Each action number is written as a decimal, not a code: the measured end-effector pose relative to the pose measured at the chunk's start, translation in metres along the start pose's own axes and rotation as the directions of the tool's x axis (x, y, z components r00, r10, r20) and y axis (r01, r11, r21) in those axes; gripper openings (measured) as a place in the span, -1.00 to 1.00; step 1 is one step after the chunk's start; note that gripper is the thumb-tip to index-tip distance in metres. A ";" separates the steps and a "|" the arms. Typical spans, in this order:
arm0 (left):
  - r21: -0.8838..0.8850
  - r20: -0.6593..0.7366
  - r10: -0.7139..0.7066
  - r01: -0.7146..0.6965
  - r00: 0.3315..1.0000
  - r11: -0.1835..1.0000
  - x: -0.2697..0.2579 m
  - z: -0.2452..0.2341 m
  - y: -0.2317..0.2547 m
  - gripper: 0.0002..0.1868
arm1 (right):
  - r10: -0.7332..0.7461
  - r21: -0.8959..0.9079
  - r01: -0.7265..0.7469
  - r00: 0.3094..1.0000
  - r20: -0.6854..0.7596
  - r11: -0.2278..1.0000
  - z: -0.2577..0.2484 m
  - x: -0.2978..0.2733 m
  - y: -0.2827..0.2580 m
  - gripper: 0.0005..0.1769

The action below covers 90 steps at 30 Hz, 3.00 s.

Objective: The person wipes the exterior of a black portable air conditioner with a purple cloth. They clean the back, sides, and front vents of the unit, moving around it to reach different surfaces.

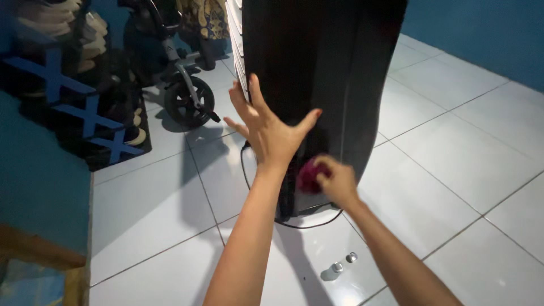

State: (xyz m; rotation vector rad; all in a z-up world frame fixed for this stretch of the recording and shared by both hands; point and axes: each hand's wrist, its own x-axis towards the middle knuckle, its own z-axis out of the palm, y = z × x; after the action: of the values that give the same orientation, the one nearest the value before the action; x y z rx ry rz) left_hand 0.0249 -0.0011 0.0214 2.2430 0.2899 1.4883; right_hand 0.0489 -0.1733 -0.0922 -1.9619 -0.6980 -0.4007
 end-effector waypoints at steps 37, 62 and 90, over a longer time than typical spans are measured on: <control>0.085 -0.129 0.115 -0.104 0.985 0.991 0.007 0.008 -0.009 0.40 | -0.236 -0.273 0.082 0.765 -0.599 0.958 0.007 0.084 0.022 0.07; -0.070 -0.133 0.080 -0.090 0.988 0.993 0.017 -0.003 -0.001 0.36 | 0.080 0.340 0.069 0.910 -0.406 0.938 -0.110 0.197 0.019 -0.45; -0.339 -0.052 -0.043 0.023 0.998 0.940 0.031 -0.041 -0.015 0.31 | 0.212 0.354 -0.043 0.866 -0.453 0.934 -0.048 0.109 0.008 -0.59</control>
State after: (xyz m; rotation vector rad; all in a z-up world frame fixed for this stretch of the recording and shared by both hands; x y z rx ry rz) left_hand 0.0009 0.0348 0.0538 1.9158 0.0789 1.4623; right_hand 0.1400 -0.1859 -0.0154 -1.4870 -0.2791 -0.6223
